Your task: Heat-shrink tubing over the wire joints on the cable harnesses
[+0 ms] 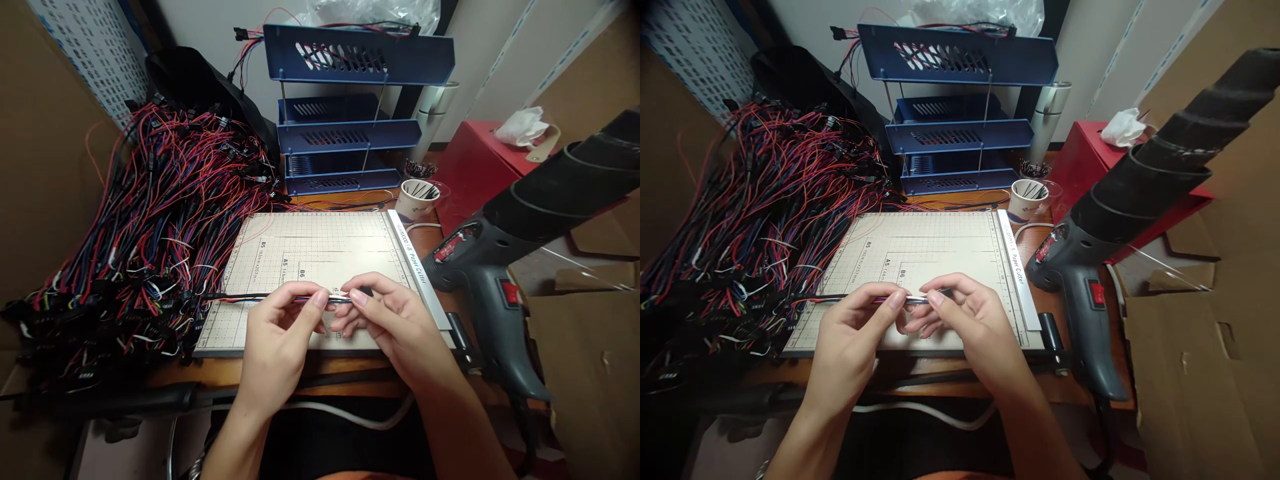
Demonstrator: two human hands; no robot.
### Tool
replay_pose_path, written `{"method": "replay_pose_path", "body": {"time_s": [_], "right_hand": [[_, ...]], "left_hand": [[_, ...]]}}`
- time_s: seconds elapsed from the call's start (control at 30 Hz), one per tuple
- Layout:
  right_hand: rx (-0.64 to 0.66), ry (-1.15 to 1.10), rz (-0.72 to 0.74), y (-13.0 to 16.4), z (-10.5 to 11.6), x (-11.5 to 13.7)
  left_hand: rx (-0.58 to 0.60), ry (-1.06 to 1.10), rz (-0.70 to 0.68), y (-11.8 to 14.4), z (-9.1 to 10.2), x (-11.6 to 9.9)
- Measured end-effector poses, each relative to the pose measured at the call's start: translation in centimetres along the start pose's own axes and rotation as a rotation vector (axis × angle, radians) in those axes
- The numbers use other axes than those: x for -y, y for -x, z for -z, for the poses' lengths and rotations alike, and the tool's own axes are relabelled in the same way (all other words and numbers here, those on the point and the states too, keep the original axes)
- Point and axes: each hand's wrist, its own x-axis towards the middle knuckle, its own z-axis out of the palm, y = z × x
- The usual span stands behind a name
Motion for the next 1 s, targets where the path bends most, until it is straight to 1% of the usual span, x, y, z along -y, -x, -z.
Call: {"method": "replay_pose_path", "body": {"time_s": [0.07,0.13,0.2,0.3,0.37,0.4,0.47,0.6,0.67,0.77,0.9,1.0], "right_hand": [[0.013,0.065,0.039,0.2,0.1,0.1],[-0.006,0.189,0.093,0.4,0.2,0.2],[-0.049,0.396,0.167,0.5,0.2,0.4],[-0.092,0.791,0.372,0.6,0.1,1.0],[-0.076,0.954,0.488,0.7,0.1,1.3],[-0.059,0.985,0.507,0.7,0.1,1.5],[-0.043,0.974,0.477,0.6,0.2,1.6],[-0.066,0.869,0.308,0.8,0.5,1.3],[-0.069,0.784,0.250,0.9,0.6,0.9],[-0.084,0.698,0.237,1.0,0.7,0.5],[-0.086,0.714,0.225,0.7,0.5,0.8],[-0.069,0.670,0.154,0.5,0.4,1.4]], "left_hand": [[-0.002,0.009,0.009,0.2,0.1,0.2],[-0.004,0.018,0.014,0.3,0.2,0.3],[-0.006,0.011,0.024,0.3,0.1,0.3],[-0.017,-0.018,0.033,0.1,-0.1,0.1],[-0.023,-0.035,0.032,-0.1,-0.2,0.0],[-0.024,-0.039,0.028,-0.1,-0.2,-0.1],[-0.016,-0.041,0.020,-0.2,-0.2,-0.3],[0.007,-0.039,0.022,-0.3,-0.2,-0.7],[0.009,-0.048,0.038,-0.4,-0.2,-0.7],[0.025,-0.046,0.080,-0.5,-0.1,-0.5],[0.056,-0.008,0.133,-0.7,0.1,-0.3],[0.061,-0.008,0.143,-0.8,0.2,-0.3]]}}
